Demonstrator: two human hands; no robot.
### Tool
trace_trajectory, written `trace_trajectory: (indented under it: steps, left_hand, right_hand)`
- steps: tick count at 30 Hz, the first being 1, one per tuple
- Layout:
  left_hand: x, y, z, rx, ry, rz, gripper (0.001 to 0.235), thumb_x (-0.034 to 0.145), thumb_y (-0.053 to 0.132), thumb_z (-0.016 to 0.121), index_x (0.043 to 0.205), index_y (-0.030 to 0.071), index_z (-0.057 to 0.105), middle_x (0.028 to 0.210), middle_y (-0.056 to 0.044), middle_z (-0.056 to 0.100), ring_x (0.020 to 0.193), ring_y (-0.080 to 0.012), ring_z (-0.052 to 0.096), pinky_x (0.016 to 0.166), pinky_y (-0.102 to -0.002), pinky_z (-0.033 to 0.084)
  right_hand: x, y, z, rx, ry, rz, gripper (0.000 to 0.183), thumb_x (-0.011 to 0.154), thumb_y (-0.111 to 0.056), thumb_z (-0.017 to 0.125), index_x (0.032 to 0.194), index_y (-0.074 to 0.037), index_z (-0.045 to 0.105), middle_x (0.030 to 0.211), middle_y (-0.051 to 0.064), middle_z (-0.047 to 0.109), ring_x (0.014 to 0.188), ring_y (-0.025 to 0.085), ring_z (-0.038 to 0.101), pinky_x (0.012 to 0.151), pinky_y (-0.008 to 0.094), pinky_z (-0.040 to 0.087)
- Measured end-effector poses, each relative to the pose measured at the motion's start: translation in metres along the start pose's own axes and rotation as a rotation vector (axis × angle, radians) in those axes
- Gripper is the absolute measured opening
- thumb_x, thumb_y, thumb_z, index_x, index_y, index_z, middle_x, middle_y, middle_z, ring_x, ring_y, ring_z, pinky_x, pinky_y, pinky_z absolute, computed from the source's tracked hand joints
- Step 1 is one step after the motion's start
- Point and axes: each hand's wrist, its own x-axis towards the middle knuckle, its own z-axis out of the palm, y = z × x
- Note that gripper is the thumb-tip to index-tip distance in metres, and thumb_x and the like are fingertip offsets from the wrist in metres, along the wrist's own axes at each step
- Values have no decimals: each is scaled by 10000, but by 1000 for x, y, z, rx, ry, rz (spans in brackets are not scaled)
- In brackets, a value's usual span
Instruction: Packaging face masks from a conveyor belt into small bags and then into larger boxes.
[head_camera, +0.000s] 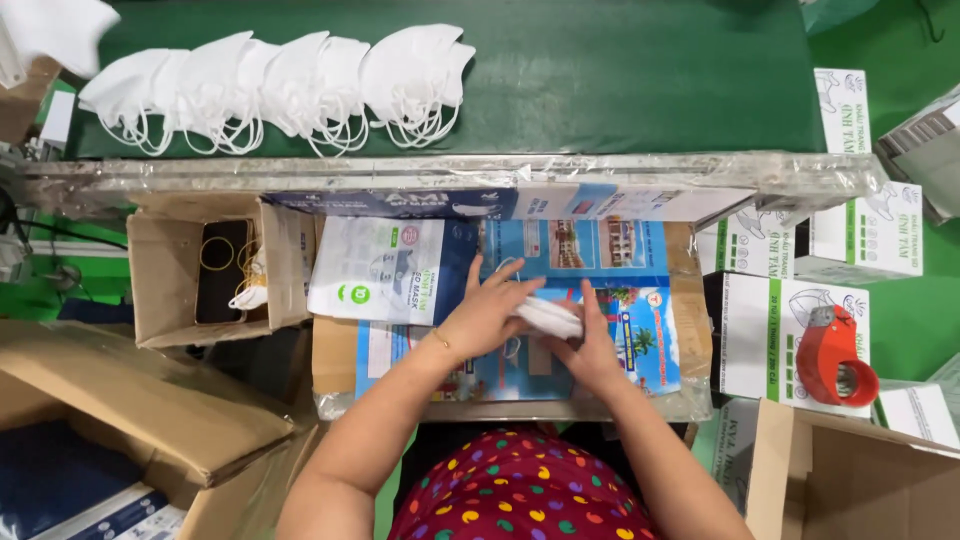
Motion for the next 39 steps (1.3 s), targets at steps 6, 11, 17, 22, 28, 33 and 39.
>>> trace_trajectory:
  steps: [6, 11, 17, 22, 28, 33, 39]
  left_hand:
    - [-2, 9, 23, 75, 73, -3, 945, 759, 191, 805, 1583, 121, 350, 1396, -110, 542, 1459, -364, 376, 1174, -731, 98]
    - [-5, 13, 16, -3, 243, 88, 701, 801, 109, 722, 1457, 95, 475, 1357, -154, 568, 1405, -391, 433, 1189, -682, 173]
    - [-33, -29, -16, -141, 499, -274, 430, 871, 87, 620, 1295, 18, 639, 1203, -179, 639, 1131, -385, 605, 972, -447, 500]
    - [-30, -59, 11, 63, 464, -489, 413, 885, 136, 641, 1271, -9, 631, 1083, -181, 623, 1010, -382, 614, 833, -450, 537]
    - [-24, -57, 18, 152, 478, -567, 380, 822, 114, 642, 1181, -9, 633, 1064, -187, 616, 988, -387, 623, 804, -455, 546]
    - [-23, -84, 13, -53, 630, -612, 195, 900, 201, 736, 948, 32, 653, 922, -166, 640, 845, -372, 636, 732, -464, 516]
    - [-33, -47, -15, -304, 788, -495, 186, 867, 144, 788, 831, 26, 648, 818, -116, 634, 727, -298, 622, 663, -391, 502]
  right_hand:
    - [-1, -12, 2, -153, 51, 85, 875, 753, -84, 872, 1467, -55, 368, 1290, 169, 617, 1145, 275, 637, 959, 375, 518]
    - [12, -19, -10, -172, -69, 77, 416, 829, -70, 798, 1229, -88, 683, 1149, 75, 742, 1061, 201, 721, 913, 321, 562]
    - [5, -29, -86, -82, -258, 331, 355, 830, -26, 674, 1172, -60, 760, 1002, 98, 807, 910, 199, 751, 805, 312, 581]
    - [10, 17, -106, -120, -102, 371, 282, 858, -92, 700, 1130, -39, 750, 967, 117, 783, 877, 204, 714, 766, 355, 571]
    - [24, -58, -55, -375, 162, 452, 321, 938, -187, 702, 1253, -121, 712, 965, 124, 751, 887, 265, 718, 813, 413, 550]
    - [22, -70, -41, -1013, -32, -135, 388, 721, -48, 737, 1083, -186, 774, 1012, 37, 764, 1043, 331, 673, 860, 477, 478]
    - [21, -77, -64, 869, -487, -105, 301, 1019, -290, 588, 1101, -91, 798, 1033, 113, 778, 891, 314, 671, 785, 440, 520]
